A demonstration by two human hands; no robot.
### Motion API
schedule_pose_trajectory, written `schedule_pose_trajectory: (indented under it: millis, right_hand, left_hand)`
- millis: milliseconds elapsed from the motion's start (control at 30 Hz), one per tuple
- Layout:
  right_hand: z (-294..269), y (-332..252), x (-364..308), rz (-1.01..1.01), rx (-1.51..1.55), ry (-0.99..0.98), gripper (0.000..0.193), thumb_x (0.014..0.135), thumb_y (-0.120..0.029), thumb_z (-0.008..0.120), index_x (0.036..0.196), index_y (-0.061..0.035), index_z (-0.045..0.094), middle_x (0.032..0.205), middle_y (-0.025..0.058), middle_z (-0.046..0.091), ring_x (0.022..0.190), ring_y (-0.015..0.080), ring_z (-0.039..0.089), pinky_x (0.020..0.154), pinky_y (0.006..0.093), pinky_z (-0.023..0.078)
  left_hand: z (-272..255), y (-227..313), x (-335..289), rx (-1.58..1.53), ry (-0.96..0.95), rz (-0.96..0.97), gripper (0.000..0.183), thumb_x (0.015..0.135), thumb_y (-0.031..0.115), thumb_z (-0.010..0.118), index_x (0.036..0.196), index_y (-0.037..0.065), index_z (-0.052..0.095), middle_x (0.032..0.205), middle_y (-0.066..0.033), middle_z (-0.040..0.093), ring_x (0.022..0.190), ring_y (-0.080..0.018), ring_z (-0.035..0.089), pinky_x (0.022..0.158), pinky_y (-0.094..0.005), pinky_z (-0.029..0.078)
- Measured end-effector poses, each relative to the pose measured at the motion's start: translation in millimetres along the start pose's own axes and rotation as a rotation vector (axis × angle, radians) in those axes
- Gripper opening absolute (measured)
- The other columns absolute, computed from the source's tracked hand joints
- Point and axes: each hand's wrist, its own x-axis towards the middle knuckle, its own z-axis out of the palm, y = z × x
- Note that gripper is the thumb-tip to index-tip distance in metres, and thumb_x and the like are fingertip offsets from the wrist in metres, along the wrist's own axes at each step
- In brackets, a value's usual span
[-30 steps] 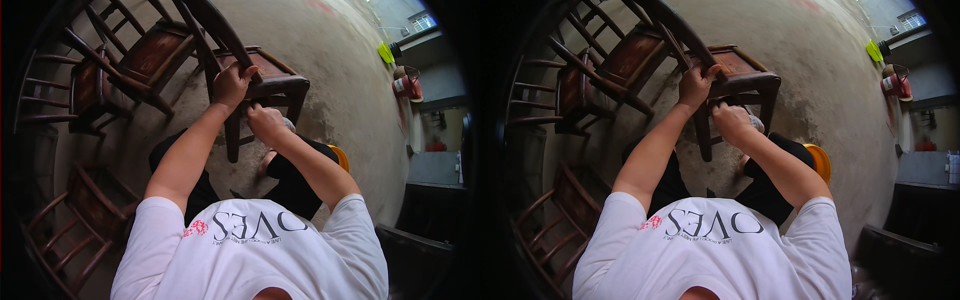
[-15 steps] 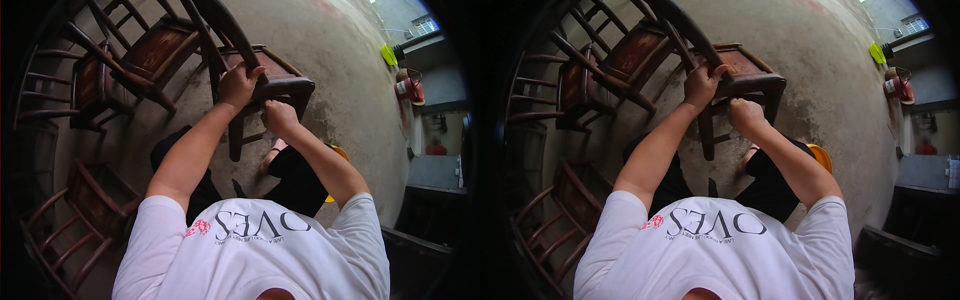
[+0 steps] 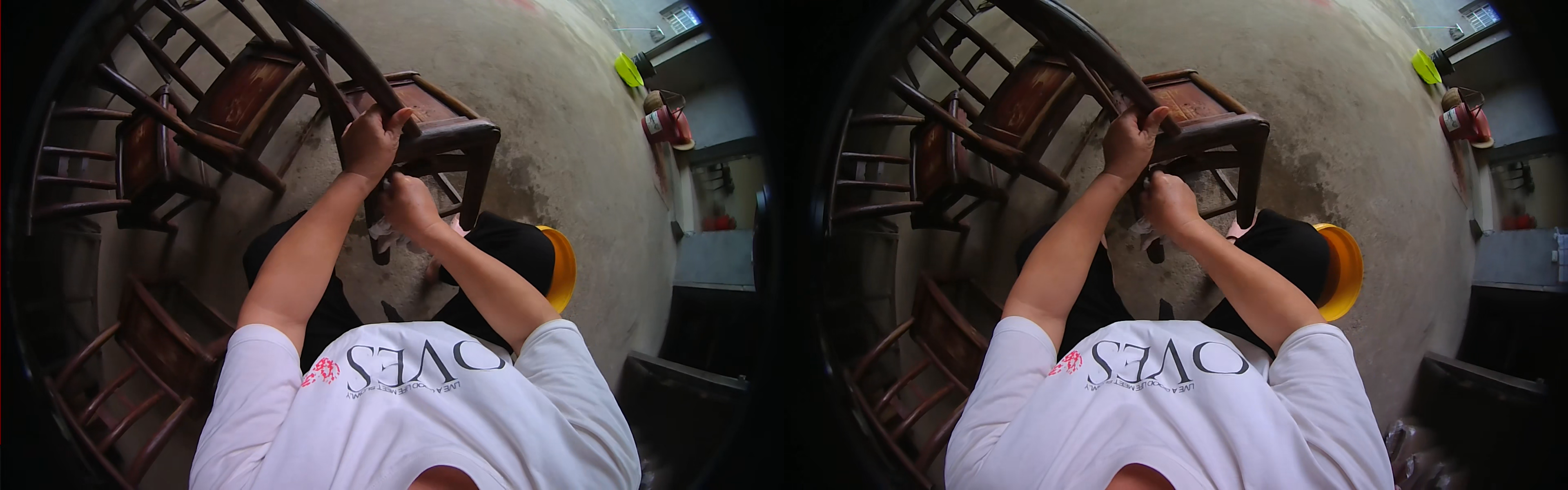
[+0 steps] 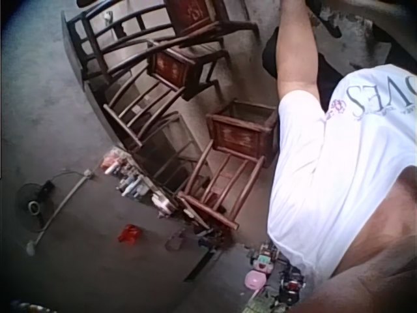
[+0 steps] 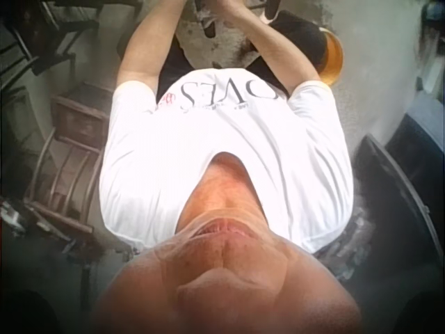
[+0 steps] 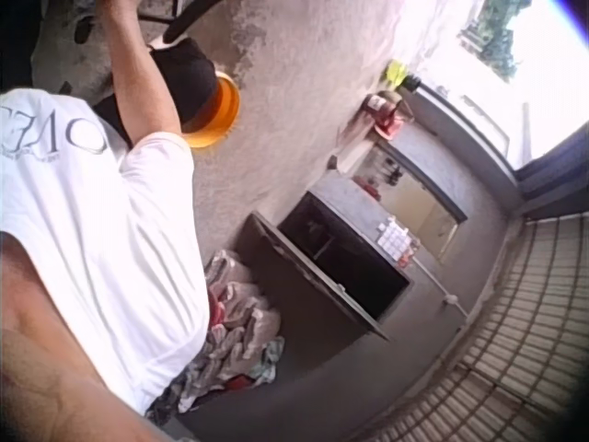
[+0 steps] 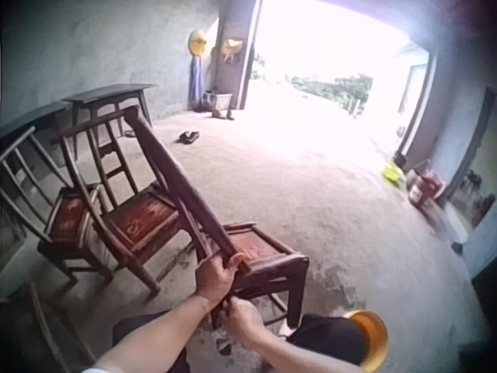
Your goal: Cleaning and wiping wooden chairs with a wet cloth and a bucket of water.
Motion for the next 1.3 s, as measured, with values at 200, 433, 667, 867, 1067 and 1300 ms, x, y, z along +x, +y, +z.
schedule_pose_trajectory:
  millis: [200, 433, 667, 867, 1067, 1300]
  right_hand:
    - [-17, 38, -6, 0.258, 1.020, -0.270, 0.011, 0.080, -0.008, 0.053, 0.079, 0.0013, 0.059, 0.063, 0.0005, 0.056, 0.054, 0.0068, 0.052, 0.047, 0.0229, 0.040]
    - [-119, 84, -48, 0.190, 2.096, -0.499, 0.035, 0.086, -0.022, 0.049, 0.113, 0.0003, 0.053, 0.067, 0.0084, 0.060, 0.044, 0.0125, 0.053, 0.034, 0.0215, 0.039]
    - [-185, 201, -100, 0.007, 1.983, -0.268, 0.034, 0.087, -0.032, 0.046, 0.097, -0.0023, 0.060, 0.062, 0.0085, 0.057, 0.039, 0.0147, 0.046, 0.034, 0.0268, 0.040]
    - [-119, 329, -179, 0.775, 1.323, 0.261, 0.024, 0.075, -0.004, 0.056, 0.097, 0.0013, 0.061, 0.083, 0.0080, 0.065, 0.072, 0.0167, 0.063, 0.066, 0.0289, 0.052]
    - [22, 460, -222, 1.146, 0.285, 0.430, 0.039, 0.072, -0.001, 0.051, 0.110, -0.0014, 0.058, 0.100, 0.0173, 0.063, 0.093, 0.0317, 0.061, 0.079, 0.0353, 0.049]
    - [71, 475, -192, 0.637, -0.606, -0.529, 0.029, 0.082, -0.024, 0.053, 0.103, -0.0082, 0.065, 0.108, 0.0185, 0.061, 0.100, 0.0290, 0.059, 0.083, 0.0380, 0.048]
  left_hand:
    - [3, -3, 4, -0.109, -0.004, -0.003, 0.044, 0.083, 0.052, 0.055, 0.086, 0.009, 0.063, 0.071, -0.0119, 0.062, 0.069, -0.0339, 0.061, 0.059, -0.0397, 0.047]
    - [6, -12, 22, -0.125, 0.034, -0.052, 0.047, 0.081, 0.051, 0.059, 0.080, 0.004, 0.063, 0.063, -0.0133, 0.058, 0.060, -0.0309, 0.058, 0.055, -0.0359, 0.043]
    - [1, -16, 23, -0.198, 0.012, -0.016, 0.040, 0.085, 0.039, 0.062, 0.070, 0.002, 0.058, 0.058, -0.0011, 0.054, 0.056, -0.0074, 0.046, 0.056, -0.0238, 0.038]
    - [4, -18, 27, -0.268, -0.021, -0.127, 0.037, 0.086, 0.038, 0.061, 0.077, 0.002, 0.063, 0.062, 0.0025, 0.053, 0.060, -0.0048, 0.044, 0.057, -0.0212, 0.037]
    - [7, -17, 27, -0.286, -0.018, -0.123, 0.034, 0.086, 0.037, 0.062, 0.081, 0.003, 0.064, 0.068, 0.0027, 0.056, 0.062, -0.0037, 0.046, 0.060, -0.0184, 0.037]
    - [1, -18, 31, -0.275, -0.004, -0.076, 0.031, 0.087, 0.034, 0.060, 0.079, 0.004, 0.063, 0.067, 0.0032, 0.056, 0.062, -0.0036, 0.047, 0.060, -0.0186, 0.038]
